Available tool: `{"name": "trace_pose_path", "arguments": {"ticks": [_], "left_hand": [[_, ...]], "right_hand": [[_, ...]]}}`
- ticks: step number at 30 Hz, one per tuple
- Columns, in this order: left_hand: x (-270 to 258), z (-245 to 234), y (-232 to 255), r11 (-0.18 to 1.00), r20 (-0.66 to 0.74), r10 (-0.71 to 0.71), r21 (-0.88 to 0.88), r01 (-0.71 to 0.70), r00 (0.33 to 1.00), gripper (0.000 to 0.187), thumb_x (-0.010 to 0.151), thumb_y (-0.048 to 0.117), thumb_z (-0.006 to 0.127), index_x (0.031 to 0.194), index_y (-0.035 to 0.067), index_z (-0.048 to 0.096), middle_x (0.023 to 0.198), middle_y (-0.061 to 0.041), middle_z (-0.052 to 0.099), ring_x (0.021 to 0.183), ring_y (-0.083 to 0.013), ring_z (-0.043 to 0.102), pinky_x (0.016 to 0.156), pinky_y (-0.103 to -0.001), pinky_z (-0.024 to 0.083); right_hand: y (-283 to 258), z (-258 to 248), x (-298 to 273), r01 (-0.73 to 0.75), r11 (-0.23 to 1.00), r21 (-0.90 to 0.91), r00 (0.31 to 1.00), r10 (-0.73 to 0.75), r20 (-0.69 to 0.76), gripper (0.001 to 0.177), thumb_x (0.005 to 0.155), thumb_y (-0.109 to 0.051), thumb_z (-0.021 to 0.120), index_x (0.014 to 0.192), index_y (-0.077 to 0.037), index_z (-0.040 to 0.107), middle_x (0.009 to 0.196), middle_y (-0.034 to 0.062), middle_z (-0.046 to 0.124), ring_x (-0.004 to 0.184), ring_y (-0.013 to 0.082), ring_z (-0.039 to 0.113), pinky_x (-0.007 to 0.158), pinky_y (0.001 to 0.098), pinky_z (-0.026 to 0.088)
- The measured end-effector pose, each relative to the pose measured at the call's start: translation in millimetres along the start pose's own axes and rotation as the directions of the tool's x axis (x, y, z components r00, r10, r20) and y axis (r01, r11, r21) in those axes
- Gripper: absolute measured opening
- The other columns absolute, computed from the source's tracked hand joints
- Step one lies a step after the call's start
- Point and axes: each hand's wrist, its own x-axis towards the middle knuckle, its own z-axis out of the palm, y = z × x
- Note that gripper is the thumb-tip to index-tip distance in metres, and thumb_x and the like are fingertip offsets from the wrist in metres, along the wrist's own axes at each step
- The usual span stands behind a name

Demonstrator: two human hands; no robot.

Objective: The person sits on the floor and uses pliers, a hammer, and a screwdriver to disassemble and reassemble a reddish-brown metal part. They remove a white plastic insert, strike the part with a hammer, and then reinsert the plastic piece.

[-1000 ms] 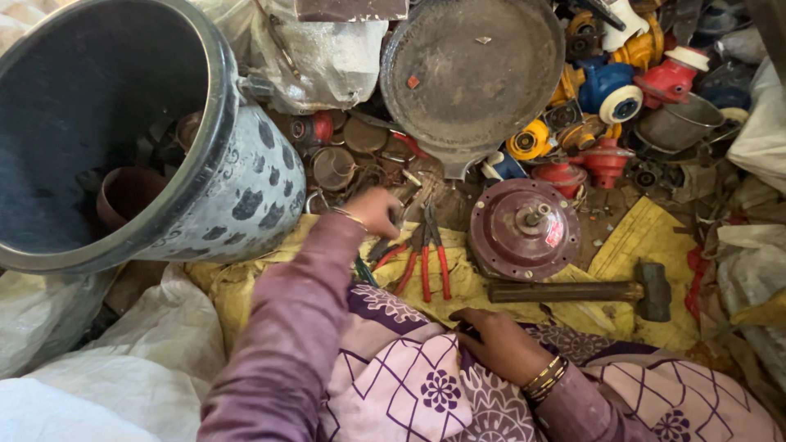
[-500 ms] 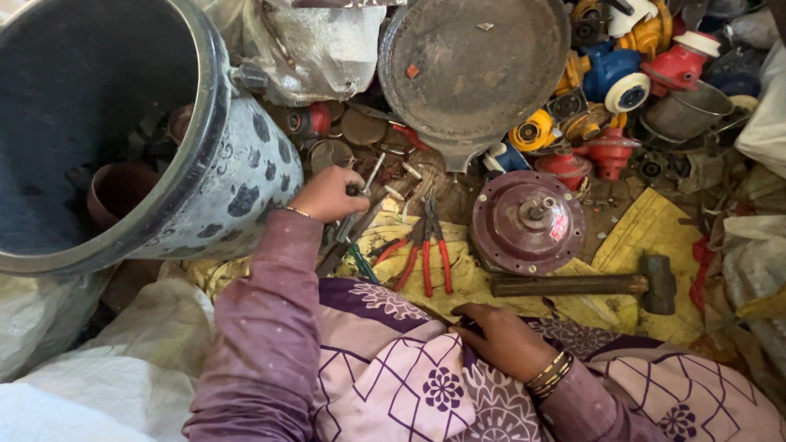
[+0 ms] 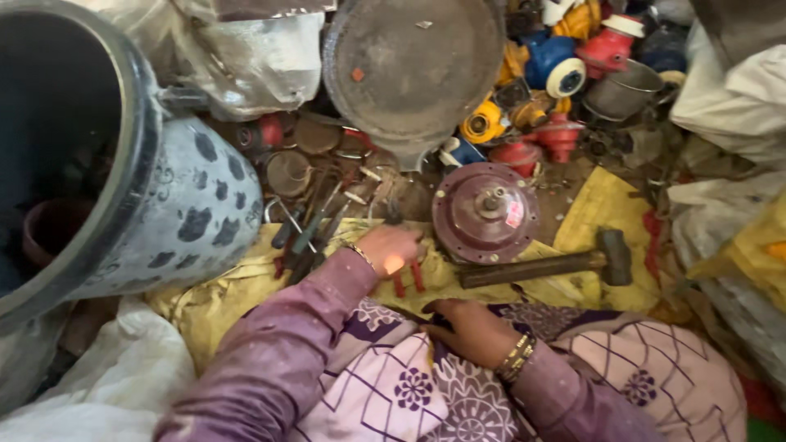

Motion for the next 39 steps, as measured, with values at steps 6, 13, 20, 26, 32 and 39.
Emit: {"name": "trace_pose_path", "arguments": {"ticks": [6,13,20,26,32,39], "left_hand": [[4.0,31.3,3.1,0.979,0.063,0.189,0.07,-0.193,0.98,0.016,0.08,0.016,0.065,0.091,0.012,0.075,0.112,-0.01,0.068,0.103,-0.0313,0.066,0.08,-0.045,0.055],[8.0,-16.3,-1.6,0.994,-0.249,-0.019,0.1,0.045,0.968,0.01,0.08,0.023,0.071,0.079,0.014,0.074,0.091,-0.006,0.07,0.093,-0.0283,0.067,0.076,-0.041,0.054],[-49.1,-111.4,35.5,0.54,-0.225,-0.618,-0.817,0.199,0.753,0.023,0.103,0.028,0.06,0.119,0.011,0.063,0.087,-0.011,0.07,0.073,-0.0271,0.066,0.063,-0.036,0.052],[-11.9,-134.4,140.3,0.551,-0.432,-0.281,-0.804,-0.224,0.857,0.035,0.102,0.009,0.058,0.137,0.017,0.059,0.113,-0.016,0.066,0.083,-0.019,0.067,0.067,-0.029,0.057],[11.0,-114.0,143.1,0.607,-0.712,-0.462,-0.689,-0.396,0.529,0.024,0.09,0.008,0.076,0.114,0.007,0.073,0.1,-0.009,0.072,0.089,-0.0213,0.071,0.08,-0.031,0.056],[13.7,-97.5,122.5,0.637,-0.715,-0.519,-0.689,-0.346,0.469,0.018,0.089,0.013,0.081,0.105,0.007,0.076,0.099,-0.008,0.074,0.09,-0.02,0.072,0.078,-0.03,0.057]], "right_hand": [[-2.1,-4.0,-2.1,0.047,0.997,0.063,0.999,-0.046,-0.014,0.038,0.09,-0.034,0.071,0.113,-0.004,0.07,0.099,0.0211,0.073,0.094,0.0406,0.07,0.08,0.048,0.055],[5.7,-37.6,-7.8,0.044,0.95,0.308,0.96,0.045,-0.275,0.032,0.089,-0.028,0.073,0.11,-0.004,0.074,0.092,0.0148,0.077,0.081,0.026,0.074,0.073,0.0391,0.058],[15.8,-77.0,-27.0,0.435,0.676,0.594,0.784,0.039,-0.619,0.044,0.102,-0.024,0.066,0.139,-0.003,0.057,0.124,0.0089,0.068,0.113,0.0162,0.064,0.099,0.0341,0.051],[14.8,-57.4,-29.2,0.576,0.132,0.807,0.795,-0.321,-0.515,0.076,0.107,-0.036,0.061,0.166,-0.004,0.026,0.159,0.0125,0.047,0.148,0.0273,0.048,0.123,0.0447,0.038],[34.8,-45.5,-31.6,0.317,0.119,0.941,0.947,0.013,-0.321,0.057,0.107,-0.021,0.05,0.159,-0.006,0.033,0.142,0.011,0.054,0.13,0.0274,0.054,0.112,0.0488,0.042],[18.4,-69.8,-32.4,0.164,0.209,0.964,0.98,0.075,-0.183,0.036,0.106,-0.017,0.052,0.139,0.0,0.053,0.104,0.0107,0.063,0.095,0.0235,0.062,0.087,0.0422,0.048]]}}
